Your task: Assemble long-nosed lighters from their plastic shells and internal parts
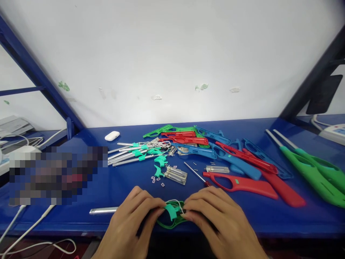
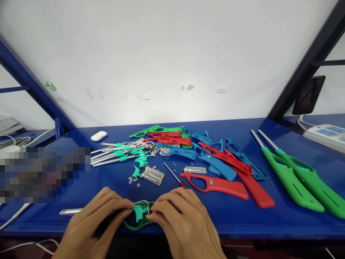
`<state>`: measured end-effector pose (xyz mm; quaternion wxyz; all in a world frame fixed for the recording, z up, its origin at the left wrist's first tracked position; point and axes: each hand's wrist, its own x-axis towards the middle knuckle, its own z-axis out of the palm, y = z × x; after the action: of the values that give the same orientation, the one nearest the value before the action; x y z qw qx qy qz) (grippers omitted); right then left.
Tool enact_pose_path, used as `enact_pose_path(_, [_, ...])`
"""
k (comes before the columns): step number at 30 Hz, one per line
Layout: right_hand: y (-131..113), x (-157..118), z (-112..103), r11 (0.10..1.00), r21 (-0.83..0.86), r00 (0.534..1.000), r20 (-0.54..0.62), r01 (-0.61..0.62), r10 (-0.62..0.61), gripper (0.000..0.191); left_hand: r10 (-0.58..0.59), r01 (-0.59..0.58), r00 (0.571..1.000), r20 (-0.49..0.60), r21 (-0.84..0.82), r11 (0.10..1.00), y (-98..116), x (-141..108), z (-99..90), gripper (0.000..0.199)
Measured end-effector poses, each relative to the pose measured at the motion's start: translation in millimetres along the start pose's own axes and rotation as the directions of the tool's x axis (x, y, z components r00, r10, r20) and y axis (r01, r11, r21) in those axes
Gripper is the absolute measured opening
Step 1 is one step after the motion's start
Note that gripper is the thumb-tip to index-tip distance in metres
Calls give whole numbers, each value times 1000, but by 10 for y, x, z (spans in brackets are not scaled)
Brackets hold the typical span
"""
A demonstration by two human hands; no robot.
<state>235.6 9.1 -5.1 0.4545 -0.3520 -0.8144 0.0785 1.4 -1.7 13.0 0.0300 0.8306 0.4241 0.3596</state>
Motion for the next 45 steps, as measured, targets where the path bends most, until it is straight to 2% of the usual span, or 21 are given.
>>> enact_pose_path(7, [27, 3, -21, 998, 53, 998, 52, -32, 29, 26, -4, 4, 1000, -7, 3, 1000, -26, -20, 48, 23])
enact_pose_path(18, [22, -15, -40, 985, 160, 997, 36, -66, 61, 8, 19, -19, 999, -34, 1, 1000, 9, 18, 34, 20])
enact_pose_path(26, [42, -47, -33, 994, 103, 998, 52, -28, 23, 10, 64, -64, 998, -23, 6, 998, -34, 0, 18, 30])
enact_pose_path(36, [23, -63, -14, 1000, 10, 1000, -13, 9, -8, 16, 73, -72, 997, -25, 24, 997, -43, 3, 45, 30])
enact_pose_path(45, [32, -71, -70, 1000, 7, 999, 53, 5, -5, 16, 124, -124, 992, 24, 15, 992, 9, -5, -22, 33])
